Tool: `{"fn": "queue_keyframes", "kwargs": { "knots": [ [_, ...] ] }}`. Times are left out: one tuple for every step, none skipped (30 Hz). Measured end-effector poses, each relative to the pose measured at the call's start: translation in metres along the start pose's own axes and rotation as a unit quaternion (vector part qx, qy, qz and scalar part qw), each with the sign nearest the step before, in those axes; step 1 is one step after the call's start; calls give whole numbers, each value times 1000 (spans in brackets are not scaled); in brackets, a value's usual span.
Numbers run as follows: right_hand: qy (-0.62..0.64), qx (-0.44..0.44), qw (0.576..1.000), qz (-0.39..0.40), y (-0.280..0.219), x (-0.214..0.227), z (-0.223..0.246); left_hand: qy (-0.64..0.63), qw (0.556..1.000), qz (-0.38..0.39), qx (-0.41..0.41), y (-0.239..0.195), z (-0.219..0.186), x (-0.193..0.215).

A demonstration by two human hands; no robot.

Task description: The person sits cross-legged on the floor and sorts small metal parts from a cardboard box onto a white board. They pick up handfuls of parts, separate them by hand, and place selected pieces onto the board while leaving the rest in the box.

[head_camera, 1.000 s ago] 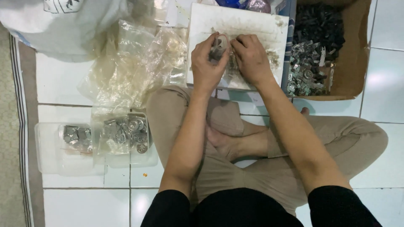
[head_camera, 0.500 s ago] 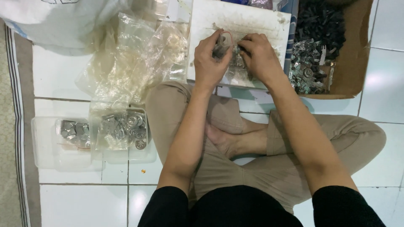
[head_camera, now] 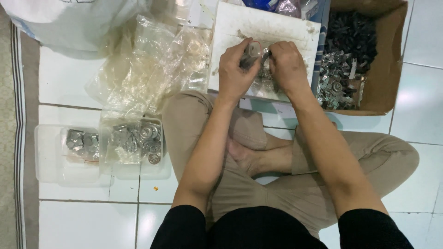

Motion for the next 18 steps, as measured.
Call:
{"fn": "queue_keyframes", "kwargs": {
  "knots": [
    [20, -14, 1000, -2, -2, -1, -7, 1, 1000, -2, -3, -1, 1, -1],
    [39, -29, 999, -4, -3, -2, -15, 2, 1000, -4, -6, -2, 1, -1],
    [39, -27, 999, -3, -1, 4, -14, 2, 1000, -6, -5, -2, 0, -1],
    [74, -75, 994, -42, -1, 16, -20, 1, 1000, -4, -11, -2, -3, -1],
    [108, -121, 983, -81, -1, 25, -27, 2, 1000, -4, -17, -2, -5, 0],
    [110, -117, 984, -79, 2, 31, -22, 3, 1000, -8, -16, -2, -2, 0],
    [214, -157, 954, -136, -1, 40, -27, 7, 1000, -5, -20, -3, 0, -2],
    [316, -194, 909, -190, -4, 46, -32, 10, 1000, -3, -23, -4, 3, -5],
    [316, -195, 909, -187, 0, 56, -23, 10, 1000, -4, -20, -4, 1, -4],
    [372, -174, 892, -189, 6, 65, -13, 18, 1000, -4, -24, -4, -2, -4],
    [425, -155, 870, -193, 8, 75, -3, 25, 999, -1, -29, -5, -5, -5],
    [425, -159, 870, -193, 11, 77, 6, 25, 999, 2, -27, -8, -3, -5],
    [399, -131, 887, -194, 18, 85, 17, 24, 999, 3, -24, -6, -2, -6],
    [373, -102, 901, -195, 26, 92, 28, 23, 999, 4, -22, -5, -2, -7],
    [370, -100, 902, -198, 28, 93, 31, 21, 999, 3, -26, -4, -5, -7],
    [307, -88, 930, -181, 32, 93, 37, 15, 999, 3, -32, -4, -7, -6],
    [245, -75, 953, -160, 36, 90, 46, 10, 999, 1, -34, -5, -7, -3],
    [245, -72, 954, -160, 37, 91, 48, 10, 999, -2, -35, -4, -4, -5]
  ]
}}
Point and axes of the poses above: each hand's wrist, its own y-axis towards the middle knuckle, its own x-axis out of the back of the hand, z = x × y, the point moved 8 cm from there along y, towards the middle knuckle, and after that the axes turned 9 degrees about x, right-handed, at the moved point
